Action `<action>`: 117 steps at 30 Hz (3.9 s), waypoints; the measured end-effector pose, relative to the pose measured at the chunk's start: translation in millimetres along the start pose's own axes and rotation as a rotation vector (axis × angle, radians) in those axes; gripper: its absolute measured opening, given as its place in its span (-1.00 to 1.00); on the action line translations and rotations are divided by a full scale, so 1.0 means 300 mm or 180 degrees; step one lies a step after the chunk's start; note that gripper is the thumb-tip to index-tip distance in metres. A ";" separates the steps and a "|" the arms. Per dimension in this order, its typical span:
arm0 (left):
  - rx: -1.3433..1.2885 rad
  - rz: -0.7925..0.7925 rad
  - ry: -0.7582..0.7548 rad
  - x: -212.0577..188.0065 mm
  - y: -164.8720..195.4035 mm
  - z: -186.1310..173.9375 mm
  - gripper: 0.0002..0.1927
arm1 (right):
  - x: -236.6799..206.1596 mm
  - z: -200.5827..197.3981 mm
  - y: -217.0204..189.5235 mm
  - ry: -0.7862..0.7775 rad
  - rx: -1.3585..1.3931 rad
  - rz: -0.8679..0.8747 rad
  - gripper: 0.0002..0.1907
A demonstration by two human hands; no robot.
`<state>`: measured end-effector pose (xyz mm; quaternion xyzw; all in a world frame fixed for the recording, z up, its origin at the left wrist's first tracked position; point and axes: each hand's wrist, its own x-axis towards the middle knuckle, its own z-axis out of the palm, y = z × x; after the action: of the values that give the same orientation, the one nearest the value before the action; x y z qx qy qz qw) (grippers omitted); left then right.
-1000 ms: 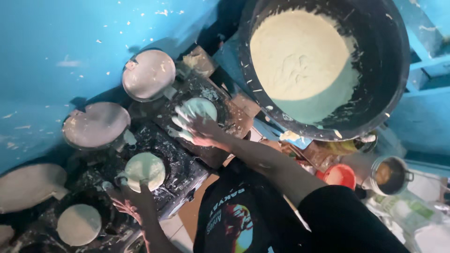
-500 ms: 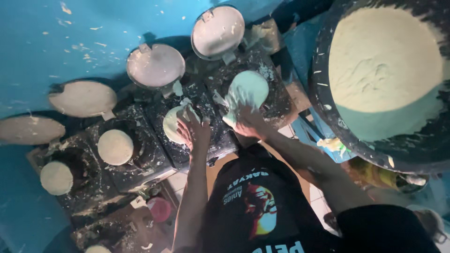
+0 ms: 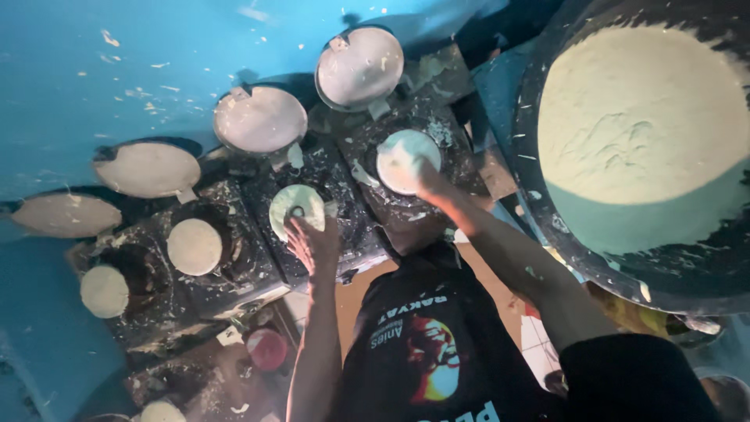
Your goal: The person scoops batter from a large basin and spreads it by hand into a row of round griddle molds, wiping and pressing each mold. They lift cooked rice cakes off the molds and stack them on a round bamboo tray, repeating the cycle across the molds.
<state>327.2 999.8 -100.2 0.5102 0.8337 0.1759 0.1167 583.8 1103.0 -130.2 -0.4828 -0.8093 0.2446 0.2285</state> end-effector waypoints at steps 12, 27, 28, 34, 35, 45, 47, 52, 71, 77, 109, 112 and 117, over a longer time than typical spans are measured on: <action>0.0412 -0.0411 0.0156 0.037 0.030 0.046 -0.38 | 0.048 -0.259 0.176 0.0561 0.1138 0.0051 -0.41; -0.5952 -0.1670 0.0049 -0.004 -0.470 -0.255 -0.58 | -0.120 -0.261 0.040 0.0843 0.5606 0.1679 -0.37; -0.6103 -0.1583 0.0016 0.005 -0.515 -0.314 -0.58 | -0.131 -0.246 -0.003 0.0658 0.5779 0.1662 -0.37; -0.2907 -0.0298 0.0132 0.287 -0.797 -0.620 -0.54 | 0.070 0.146 -0.339 -0.0356 0.4382 0.1031 -0.41; -0.2108 0.0250 0.0103 0.339 -0.835 -0.644 -0.55 | 0.135 0.239 -0.412 -0.0459 0.3166 0.0486 -0.46; -0.0261 0.1890 -0.0685 0.475 -1.068 -0.627 -0.50 | 0.130 0.669 -0.893 -0.0518 -0.0760 -0.0569 -0.58; -0.0352 0.1810 -0.0851 0.477 -1.102 -0.630 -0.53 | 0.128 0.632 -0.848 -0.0436 -0.0603 -0.0450 -0.58; -0.0033 0.1883 -0.1226 0.484 -1.145 -0.632 -0.42 | 0.219 0.622 -0.800 0.0165 -0.0729 0.0777 -0.57; 0.0800 0.0555 -0.0034 0.376 -0.924 -0.413 -0.36 | 0.239 0.578 -0.789 -0.0102 -0.0481 -0.0176 -0.52; 0.0365 0.0518 0.0024 0.377 -0.935 -0.463 -0.51 | 0.219 0.372 -0.610 0.0488 0.0389 0.0223 -0.51; -0.1973 -0.0064 0.0978 -0.065 -1.512 -1.213 -0.64 | 0.520 0.751 -1.077 -0.1634 0.3227 0.0900 -0.66; -0.0409 0.0075 0.0801 -0.273 -1.677 -1.277 -0.64 | 0.619 0.913 -1.235 -0.1913 0.1135 -0.0355 -0.67; -0.0405 -0.0598 0.0584 -0.567 -1.902 -1.129 -0.60 | 0.598 1.124 -1.455 -0.1742 -0.1426 -0.1166 -0.67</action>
<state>-184.7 550.7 -24.3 0.4033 0.8721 0.2627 0.0881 10.1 1023.1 -98.7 -0.2853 -0.9463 0.1369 -0.0667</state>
